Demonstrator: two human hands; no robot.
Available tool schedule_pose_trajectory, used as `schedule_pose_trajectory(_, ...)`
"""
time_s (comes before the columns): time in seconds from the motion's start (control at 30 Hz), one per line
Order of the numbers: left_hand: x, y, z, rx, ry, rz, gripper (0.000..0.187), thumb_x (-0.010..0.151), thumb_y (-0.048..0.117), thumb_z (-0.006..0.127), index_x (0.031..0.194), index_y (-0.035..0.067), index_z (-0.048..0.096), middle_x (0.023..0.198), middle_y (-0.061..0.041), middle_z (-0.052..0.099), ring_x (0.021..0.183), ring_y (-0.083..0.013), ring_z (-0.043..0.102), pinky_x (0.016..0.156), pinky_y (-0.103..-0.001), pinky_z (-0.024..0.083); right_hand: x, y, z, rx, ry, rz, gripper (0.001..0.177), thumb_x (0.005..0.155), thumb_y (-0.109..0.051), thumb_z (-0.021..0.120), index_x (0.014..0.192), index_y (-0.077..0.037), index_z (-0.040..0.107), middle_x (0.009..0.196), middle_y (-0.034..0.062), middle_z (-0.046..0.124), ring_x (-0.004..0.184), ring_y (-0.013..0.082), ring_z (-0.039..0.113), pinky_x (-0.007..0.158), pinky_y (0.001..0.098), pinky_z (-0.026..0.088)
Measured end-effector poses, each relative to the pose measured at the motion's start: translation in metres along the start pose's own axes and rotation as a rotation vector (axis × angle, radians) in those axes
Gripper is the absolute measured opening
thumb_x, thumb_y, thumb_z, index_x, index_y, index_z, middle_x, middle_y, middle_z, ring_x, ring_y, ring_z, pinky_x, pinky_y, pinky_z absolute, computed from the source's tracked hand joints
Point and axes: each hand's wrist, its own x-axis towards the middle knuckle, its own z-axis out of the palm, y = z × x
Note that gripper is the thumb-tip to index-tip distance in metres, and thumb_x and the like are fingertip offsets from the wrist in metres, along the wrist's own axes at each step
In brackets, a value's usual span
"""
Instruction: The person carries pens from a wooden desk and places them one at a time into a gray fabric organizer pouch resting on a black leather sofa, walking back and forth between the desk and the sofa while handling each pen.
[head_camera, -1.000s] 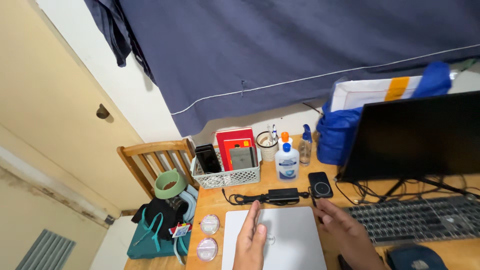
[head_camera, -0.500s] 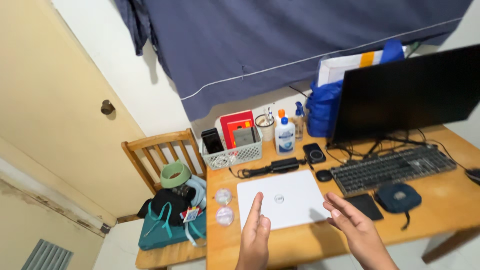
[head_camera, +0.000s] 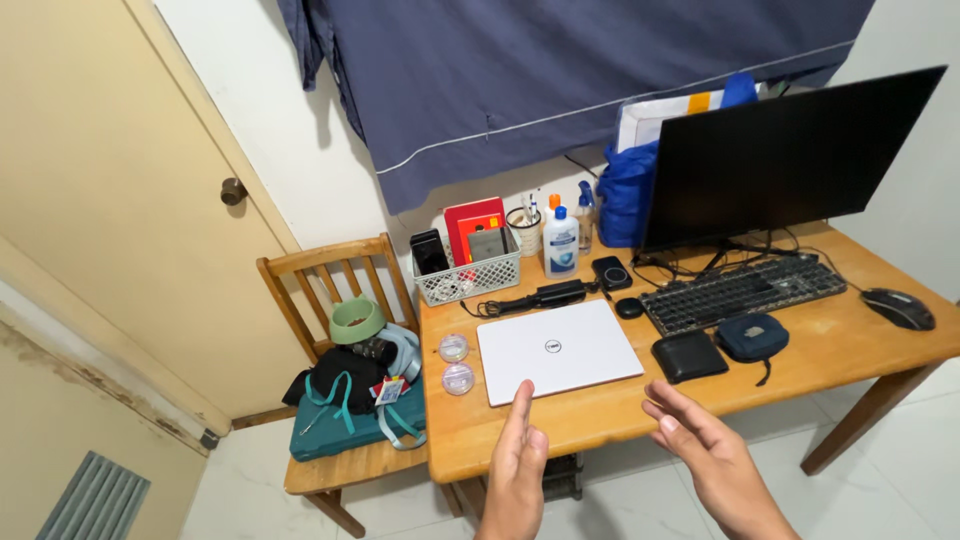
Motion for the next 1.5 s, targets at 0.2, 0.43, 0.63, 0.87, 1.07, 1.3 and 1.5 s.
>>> schedule_pose_trajectory(0.2, 0.002, 0.001, 0.025, -0.016, -0.018, 0.082, 0.076, 0.104, 0.038, 0.047, 0.157, -0.01, 0.024, 0.167, -0.023, 0.031, 0.155, -0.0233, 0.03, 0.122, -0.032, 0.021, -0.008, -0.007, -0.029, -0.001, 0.003, 0.047, 0.058, 0.095, -0.019, 0.054, 0.151, -0.007, 0.046, 0.153, 0.0072, 0.056, 0.139, 0.0221, 0.055, 0.105, 0.0372, 0.05)
schedule_pose_trajectory(0.43, 0.003, -0.009, 0.071, -0.104, -0.081, -0.098, 0.078, 0.103, 0.038, 0.048, 0.164, -0.005, 0.023, 0.154, -0.033, 0.031, 0.143, -0.0409, 0.027, 0.119, -0.045, 0.023, -0.016, -0.005, -0.061, -0.017, 0.041, -0.016, 0.057, 0.096, -0.019, 0.054, 0.15, -0.004, 0.047, 0.151, 0.009, 0.057, 0.137, 0.023, 0.057, 0.104, 0.0376, 0.05)
schedule_pose_trajectory(0.63, 0.012, -0.004, 0.07, -0.097, -0.108, 0.024, 0.077, 0.103, 0.038, 0.048, 0.158, -0.009, 0.023, 0.165, -0.023, 0.032, 0.155, -0.0238, 0.028, 0.122, -0.034, 0.019, -0.017, -0.009, -0.059, -0.016, 0.103, 0.02, 0.057, 0.096, -0.02, 0.054, 0.15, -0.005, 0.047, 0.151, 0.0087, 0.058, 0.137, 0.0221, 0.058, 0.104, 0.0383, 0.051)
schedule_pose_trajectory(0.87, 0.023, -0.032, 0.068, -0.186, -0.196, -0.085, 0.077, 0.102, 0.033, 0.051, 0.162, -0.007, 0.023, 0.164, -0.026, 0.041, 0.114, -0.0509, 0.036, 0.102, -0.056, 0.03, -0.016, 0.013, -0.069, 0.009, 0.206, -0.023, 0.057, 0.096, -0.02, 0.054, 0.15, -0.004, 0.047, 0.15, 0.0116, 0.058, 0.136, 0.0248, 0.058, 0.104, 0.0412, 0.052)
schedule_pose_trajectory(1.07, 0.034, -0.087, 0.087, -0.279, -0.301, -0.03, 0.071, 0.101, 0.025, 0.05, 0.156, -0.01, 0.024, 0.167, -0.025, 0.029, 0.158, -0.0292, 0.023, 0.123, -0.037, 0.016, -0.036, 0.043, -0.088, 0.03, 0.358, 0.0, 0.058, 0.094, -0.019, 0.055, 0.15, -0.003, 0.048, 0.151, 0.0142, 0.059, 0.137, 0.0264, 0.058, 0.105, 0.0443, 0.05)
schedule_pose_trajectory(1.3, 0.023, -0.123, 0.13, -0.368, -0.477, -0.028, 0.073, 0.101, 0.024, 0.052, 0.157, -0.012, 0.022, 0.169, -0.027, 0.026, 0.148, -0.0418, 0.033, 0.124, -0.044, 0.024, -0.081, 0.044, -0.12, 0.024, 0.521, 0.011, 0.058, 0.094, -0.019, 0.055, 0.149, -0.003, 0.049, 0.15, 0.0148, 0.06, 0.138, 0.0279, 0.058, 0.106, 0.0466, 0.051)
schedule_pose_trajectory(1.5, -0.002, -0.115, 0.18, -0.434, -0.595, -0.001, 0.072, 0.101, 0.024, 0.05, 0.156, -0.012, 0.022, 0.168, -0.028, 0.025, 0.159, -0.0354, 0.018, 0.126, -0.043, 0.011, -0.142, 0.04, -0.154, 0.013, 0.657, 0.01, 0.057, 0.095, -0.019, 0.054, 0.149, -0.003, 0.049, 0.15, 0.0143, 0.06, 0.139, 0.027, 0.057, 0.108, 0.0459, 0.051)
